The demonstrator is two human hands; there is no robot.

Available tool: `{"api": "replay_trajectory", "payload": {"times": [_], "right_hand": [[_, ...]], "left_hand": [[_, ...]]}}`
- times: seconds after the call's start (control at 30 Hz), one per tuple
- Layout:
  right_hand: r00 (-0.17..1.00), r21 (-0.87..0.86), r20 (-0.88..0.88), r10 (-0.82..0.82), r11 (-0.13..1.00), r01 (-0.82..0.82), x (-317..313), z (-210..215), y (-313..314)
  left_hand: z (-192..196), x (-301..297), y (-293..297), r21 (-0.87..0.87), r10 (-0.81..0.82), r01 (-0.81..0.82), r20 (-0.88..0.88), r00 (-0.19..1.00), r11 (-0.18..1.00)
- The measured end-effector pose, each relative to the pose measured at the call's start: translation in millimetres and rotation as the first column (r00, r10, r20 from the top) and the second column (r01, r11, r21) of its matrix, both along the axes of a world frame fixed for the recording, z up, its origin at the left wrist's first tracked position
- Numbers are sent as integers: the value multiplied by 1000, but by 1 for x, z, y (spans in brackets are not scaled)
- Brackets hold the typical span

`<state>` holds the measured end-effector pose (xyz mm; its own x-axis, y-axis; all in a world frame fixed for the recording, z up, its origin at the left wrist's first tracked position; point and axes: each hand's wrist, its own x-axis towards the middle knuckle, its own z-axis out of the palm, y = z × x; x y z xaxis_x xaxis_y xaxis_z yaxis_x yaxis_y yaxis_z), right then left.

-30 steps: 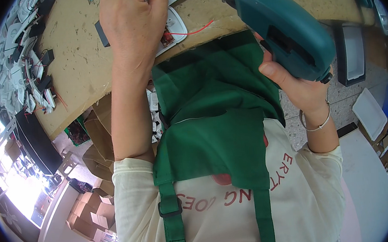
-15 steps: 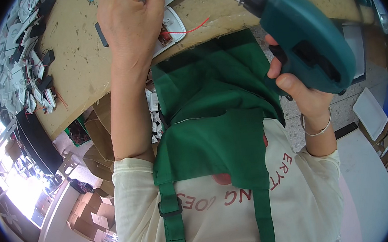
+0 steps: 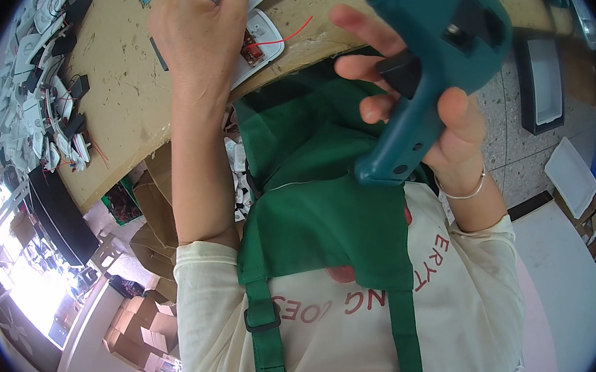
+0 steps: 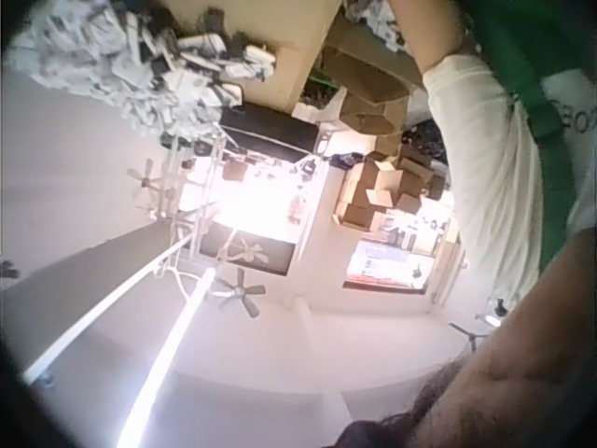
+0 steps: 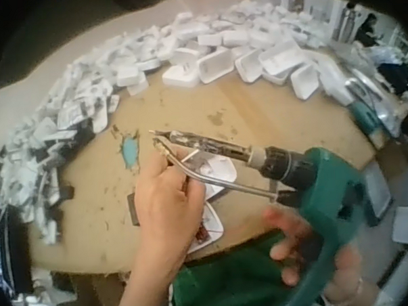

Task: Soldering wires to electronic components within plastic housings at an assembly workbench.

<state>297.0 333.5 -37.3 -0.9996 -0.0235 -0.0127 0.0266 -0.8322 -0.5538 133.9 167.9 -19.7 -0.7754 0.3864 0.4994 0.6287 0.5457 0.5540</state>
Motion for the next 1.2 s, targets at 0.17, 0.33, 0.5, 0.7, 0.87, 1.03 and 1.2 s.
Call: {"api": "replay_trajectory", "payload": {"times": [0.17, 0.33, 0.5, 0.7, 0.87, 1.03, 1.2], "right_hand": [[997, 85, 39, 62, 994, -65, -13, 9, -11], [996, 67, 86, -34, 997, 28, -18, 10, -20], [995, 97, 94, -25, 995, 16, -19, 7, -18], [998, -35, 64, 12, 999, -9, -19, 3, -19], [996, -94, 86, 13, 996, -5, -22, 5, -22], [995, -119, 100, -31, 992, 42, -27, 3, -23], [999, 14, 8, -49, 999, 49, -24, -2, -11]], "left_hand": [[-4, -4, 0, 14, -44, 45, -70, 997, 999], [-9, -3, -4, -43, -44, 39, -130, 991, 998], [-7, 6, -13, -2, -14, 14, -313, 950, 1000], [4, 35, -30, -34, -256, 254, -157, 954, 967], [-11, 29, -28, -20, -322, 325, -203, 925, 945], [-24, 27, -21, 159, -295, 331, -213, 932, 930], [-20, 20, -18, 128, -274, 304, -205, 940, 944]]}}
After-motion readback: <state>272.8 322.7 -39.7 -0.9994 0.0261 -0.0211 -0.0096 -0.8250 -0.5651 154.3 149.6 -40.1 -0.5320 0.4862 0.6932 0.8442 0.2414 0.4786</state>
